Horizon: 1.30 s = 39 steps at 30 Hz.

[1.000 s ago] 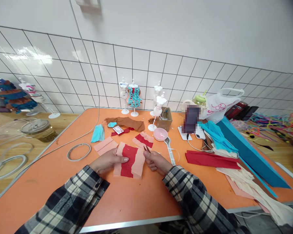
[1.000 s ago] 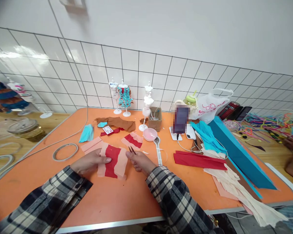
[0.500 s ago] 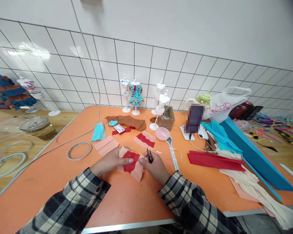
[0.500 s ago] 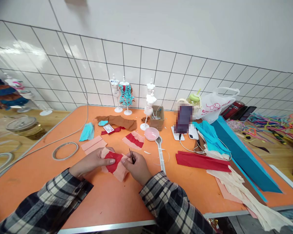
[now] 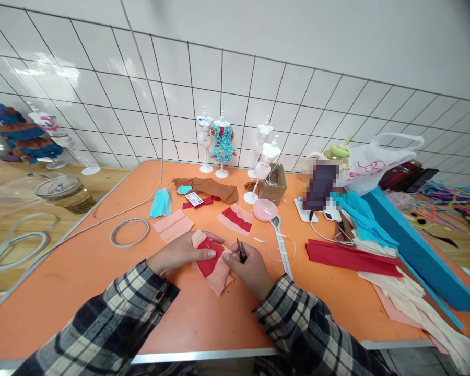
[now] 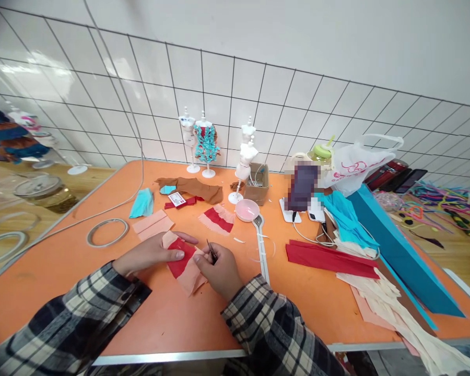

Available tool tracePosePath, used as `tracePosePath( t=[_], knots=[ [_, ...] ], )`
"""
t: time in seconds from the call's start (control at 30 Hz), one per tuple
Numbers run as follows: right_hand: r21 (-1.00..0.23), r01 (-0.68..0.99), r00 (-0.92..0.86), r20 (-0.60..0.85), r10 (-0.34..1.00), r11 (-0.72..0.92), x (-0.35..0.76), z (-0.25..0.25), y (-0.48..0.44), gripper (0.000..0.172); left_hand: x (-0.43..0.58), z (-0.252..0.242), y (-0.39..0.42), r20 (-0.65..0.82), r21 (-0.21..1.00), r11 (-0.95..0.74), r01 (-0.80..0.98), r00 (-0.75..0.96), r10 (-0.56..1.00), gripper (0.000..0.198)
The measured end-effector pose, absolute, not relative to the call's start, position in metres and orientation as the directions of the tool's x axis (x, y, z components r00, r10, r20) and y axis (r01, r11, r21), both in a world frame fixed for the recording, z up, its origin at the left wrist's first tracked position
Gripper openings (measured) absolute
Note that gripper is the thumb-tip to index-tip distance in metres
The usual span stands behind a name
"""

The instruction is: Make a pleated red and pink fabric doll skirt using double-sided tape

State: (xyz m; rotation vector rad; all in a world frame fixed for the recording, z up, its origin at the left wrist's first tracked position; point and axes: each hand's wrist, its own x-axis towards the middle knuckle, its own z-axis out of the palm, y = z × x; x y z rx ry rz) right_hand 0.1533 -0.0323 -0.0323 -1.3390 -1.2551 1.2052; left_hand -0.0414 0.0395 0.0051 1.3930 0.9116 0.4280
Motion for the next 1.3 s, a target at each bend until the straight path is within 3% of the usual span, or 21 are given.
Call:
tracePosePath(
  t=[0.1,0.2,0.37,0.47,0.57,0.7,0.77,0.83,0.9,0.97,1.07,1.13,1.2,1.3],
  knots=[
    [-0.984,0.174,0.006,-0.037,0.999,-0.037,0.155,-0.032,-0.031,0.025,-0.052,0.01,0.046,-0.261,0.959,0.129,0.251,0.615,0.744,0.045],
    [-0.98,0.201,0.048,0.019,0.999,0.009,0.157,-0.031,-0.03,0.024,-0.062,0.011,0.054,-0.259,0.964,0.119,0.238,0.736,0.625,0.044],
    [-0.998,-0.026,-0.03,-0.059,0.998,-0.06,0.161,-0.028,-0.03,0.031,-0.068,0.007,0.058,-0.336,0.942,0.154,0.299,0.801,0.496,0.031],
    [-0.993,-0.063,-0.02,-0.098,0.995,-0.099,0.162,-0.029,-0.031,0.03,-0.074,0.012,0.057,-0.367,0.928,0.254,0.273,0.792,0.489,0.033],
    [-0.991,0.073,-0.035,-0.117,0.992,-0.114,0.162,-0.034,-0.034,0.021,-0.085,0.019,0.057,-0.445,0.89,0.338,0.307,0.75,0.489,0.041],
    [-0.949,0.307,-0.053,-0.096,0.994,-0.075,0.165,-0.044,-0.039,0.011,-0.091,0.019,0.06,-0.501,0.863,0.257,0.435,0.676,0.54,0.04],
    [-0.922,0.384,-0.045,-0.076,0.996,-0.053,0.172,-0.045,-0.041,0.019,-0.087,0.018,0.06,-0.453,0.862,0.138,0.488,0.617,0.643,0.039],
    [-0.858,0.513,-0.004,-0.024,1.0,-0.019,0.184,-0.041,-0.041,0.034,-0.08,0.021,0.057,-0.248,0.844,-0.068,0.532,0.499,0.831,0.036],
    [-0.707,0.707,0.034,0.044,0.998,0.007,0.199,-0.036,-0.042,0.037,-0.07,0.027,0.047,0.095,0.736,-0.329,0.592,0.391,0.915,0.028],
    [-0.493,0.87,0.038,0.068,0.997,0.001,0.215,-0.033,-0.042,0.036,-0.059,0.03,0.032,0.283,0.533,-0.55,0.643,0.477,0.832,0.023],
    [-0.248,0.969,0.019,0.064,0.998,-0.002,0.235,-0.034,-0.041,0.036,-0.042,0.02,0.002,0.226,0.233,-0.694,0.681,0.656,0.72,0.028],
    [-0.189,0.982,-0.004,0.118,0.993,0.027,0.242,-0.036,-0.042,0.039,-0.033,0.006,-0.017,0.139,0.099,-0.729,0.677,0.716,0.684,0.032],
    [-0.204,0.974,-0.051,0.21,0.976,0.095,0.243,-0.037,-0.046,0.043,-0.028,-0.008,-0.033,0.085,0.038,-0.755,0.655,0.75,0.655,0.036],
    [-0.283,0.908,-0.2,0.355,0.913,0.309,0.23,-0.036,-0.059,0.036,-0.027,-0.019,-0.047,0.062,0.063,-0.731,0.679,0.729,0.682,0.035]
  ],
)
